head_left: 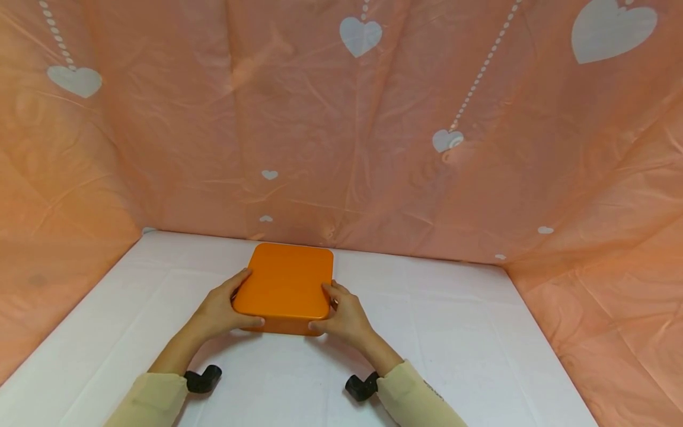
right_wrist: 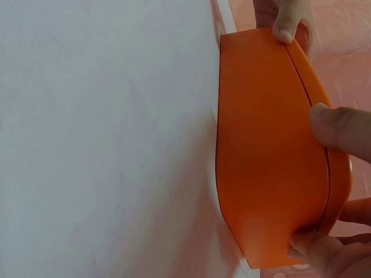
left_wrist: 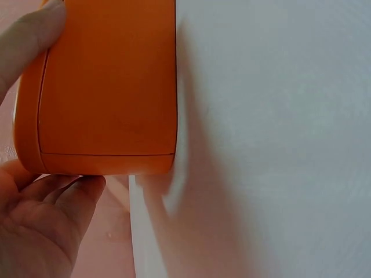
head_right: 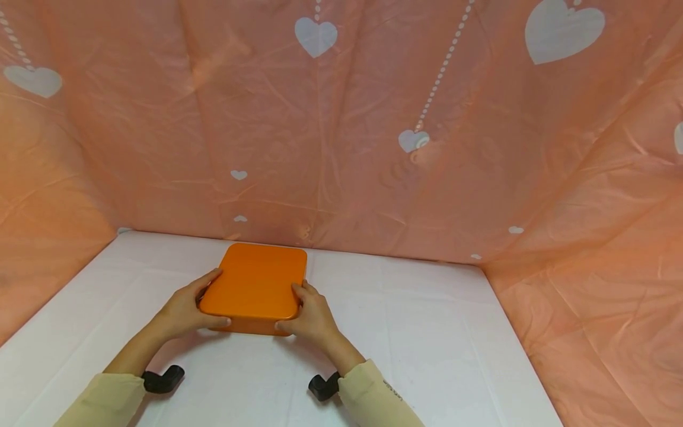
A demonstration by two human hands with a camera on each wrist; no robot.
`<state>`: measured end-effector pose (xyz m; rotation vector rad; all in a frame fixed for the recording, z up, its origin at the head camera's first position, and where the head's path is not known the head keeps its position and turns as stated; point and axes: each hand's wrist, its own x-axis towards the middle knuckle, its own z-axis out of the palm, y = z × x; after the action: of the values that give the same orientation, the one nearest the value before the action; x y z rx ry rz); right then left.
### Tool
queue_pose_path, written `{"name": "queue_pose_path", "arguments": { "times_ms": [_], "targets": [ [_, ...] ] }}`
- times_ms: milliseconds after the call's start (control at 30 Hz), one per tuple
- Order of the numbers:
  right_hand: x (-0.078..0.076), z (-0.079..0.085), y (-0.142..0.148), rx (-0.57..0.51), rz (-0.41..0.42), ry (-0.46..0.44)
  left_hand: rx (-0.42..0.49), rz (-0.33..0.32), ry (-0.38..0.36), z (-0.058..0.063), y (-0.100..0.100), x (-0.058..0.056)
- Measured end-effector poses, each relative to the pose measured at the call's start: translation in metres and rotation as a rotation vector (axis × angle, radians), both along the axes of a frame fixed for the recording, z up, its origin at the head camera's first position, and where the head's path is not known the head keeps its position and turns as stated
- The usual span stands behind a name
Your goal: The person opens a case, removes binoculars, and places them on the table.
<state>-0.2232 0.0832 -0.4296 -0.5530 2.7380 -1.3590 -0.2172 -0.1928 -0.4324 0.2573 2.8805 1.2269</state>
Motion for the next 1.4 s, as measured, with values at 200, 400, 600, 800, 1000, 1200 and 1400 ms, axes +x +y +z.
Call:
{"name": "queue_pose_path", "arguments": {
  "times_ms": [200,400,600,800,1000,1200,1400],
  "targets": [
    [-0.0008,-0.0003,0.0010,0.015,0.000,0.007,0.003,-0.005,-0.005,0.0001,0.0002,-0.0003],
    [-0.0013,-0.0002,0.0015,-0.006,0.016,0.003,0.012,-0.003,0.001,-0.0007,-0.0011,-0.0005],
    [-0.0014,0.0005,0.0013,-0.025,0.023,-0.008,0.017,-0.005,0.001,-0.0012,-0.0016,-0.0006],
    [-0.0014,0.0016,0.0009,-0.042,0.026,-0.009,0.020,-0.003,0.005,-0.0016,-0.0017,-0.0007],
    [-0.0027,0.0009,0.0013,-0.054,0.028,-0.023,0.020,-0.004,0.010,-0.0007,-0.0015,-0.0008],
    [-0.0045,0.0009,0.0019,-0.060,0.030,-0.026,0.019,0.000,0.002,0.0005,-0.0013,-0.0011],
    [-0.0047,-0.0004,0.0022,-0.028,0.023,-0.002,0.007,0.007,-0.009,0.0021,-0.0012,-0.0006]
  ]
}}
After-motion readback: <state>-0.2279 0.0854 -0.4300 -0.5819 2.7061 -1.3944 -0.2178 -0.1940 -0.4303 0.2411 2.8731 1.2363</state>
